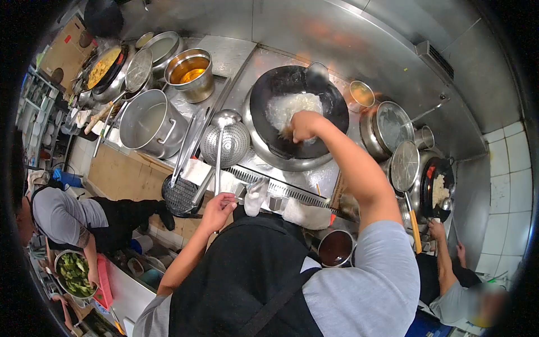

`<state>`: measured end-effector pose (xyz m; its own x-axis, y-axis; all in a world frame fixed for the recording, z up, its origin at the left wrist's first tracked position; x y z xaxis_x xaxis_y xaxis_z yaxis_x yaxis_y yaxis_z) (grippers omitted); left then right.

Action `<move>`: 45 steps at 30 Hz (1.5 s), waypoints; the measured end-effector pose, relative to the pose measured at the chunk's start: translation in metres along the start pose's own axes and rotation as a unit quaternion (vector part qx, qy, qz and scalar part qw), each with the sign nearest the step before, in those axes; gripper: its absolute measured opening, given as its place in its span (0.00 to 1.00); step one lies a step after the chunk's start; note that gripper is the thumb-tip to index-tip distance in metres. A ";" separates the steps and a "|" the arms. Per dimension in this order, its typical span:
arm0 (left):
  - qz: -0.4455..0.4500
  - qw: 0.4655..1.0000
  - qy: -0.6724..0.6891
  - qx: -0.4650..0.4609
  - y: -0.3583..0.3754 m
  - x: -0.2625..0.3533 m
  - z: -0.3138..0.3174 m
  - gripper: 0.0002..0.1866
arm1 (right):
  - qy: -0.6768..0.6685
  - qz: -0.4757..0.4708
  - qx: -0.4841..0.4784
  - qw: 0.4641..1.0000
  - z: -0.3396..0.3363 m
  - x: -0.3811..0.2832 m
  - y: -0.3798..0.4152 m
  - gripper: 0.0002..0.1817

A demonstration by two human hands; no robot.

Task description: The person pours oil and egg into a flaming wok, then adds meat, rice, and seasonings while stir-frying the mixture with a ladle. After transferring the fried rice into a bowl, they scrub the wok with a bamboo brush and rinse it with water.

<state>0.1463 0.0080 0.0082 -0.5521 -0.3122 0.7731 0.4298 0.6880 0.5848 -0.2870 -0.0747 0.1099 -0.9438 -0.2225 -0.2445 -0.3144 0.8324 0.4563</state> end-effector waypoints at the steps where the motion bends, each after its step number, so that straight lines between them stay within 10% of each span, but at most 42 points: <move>1: 0.000 1.000 0.001 -0.001 -0.002 0.000 0.000 0.19 | -0.006 -0.009 -0.073 0.997 -0.026 -0.033 0.018 0.22; 4: -0.004 1.000 0.029 0.008 -0.003 -0.008 -0.001 0.19 | -0.044 0.061 -0.119 0.990 -0.020 -0.002 0.020 0.22; 8: 0.010 1.000 0.025 0.006 -0.013 -0.012 0.007 0.18 | 0.033 0.152 0.062 0.986 0.043 0.057 -0.023 0.25; 13: 0.011 0.999 0.039 0.002 -0.013 -0.014 0.005 0.18 | 0.086 0.035 -0.155 0.984 -0.023 -0.063 0.016 0.23; 20: -0.019 1.000 0.008 0.022 -0.002 -0.004 -0.002 0.19 | 0.063 0.198 -0.017 0.978 0.005 0.034 -0.008 0.21; 26: -0.016 0.998 0.058 0.019 -0.012 -0.030 0.002 0.21 | 0.094 0.090 -0.140 0.981 -0.009 -0.046 0.027 0.22; 32: 0.094 0.982 -0.144 0.079 -0.047 -0.026 0.025 0.36 | 0.021 0.292 0.165 0.942 0.049 0.059 0.009 0.19; 37: 0.103 0.930 -0.353 0.023 -0.077 -0.023 0.050 0.61 | -0.042 0.220 0.183 0.957 0.072 -0.020 0.052 0.23; 42: 0.125 0.920 -0.370 -0.012 -0.097 -0.019 0.065 0.58 | -0.162 0.184 0.197 0.949 0.081 0.011 0.144 0.27; 45: 0.160 0.890 -0.426 -0.029 -0.121 -0.015 0.085 0.48 | -0.152 0.317 0.253 0.901 0.051 0.041 0.188 0.27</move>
<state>0.0416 -0.0150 -0.0946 -0.7254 0.5213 0.4495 0.6851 0.6100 0.3982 -0.3799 0.0985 0.1424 -0.8210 0.4654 -0.3306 0.4383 0.8849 0.1573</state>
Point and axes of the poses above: each hand's wrist, its own y-axis away from the middle knuckle, its own z-axis out of the palm, x = y × z, the point moved 1 cm from there along -y, towards the middle knuckle, and after that the axes turned 15 degrees about -z, right-handed, at the moved point
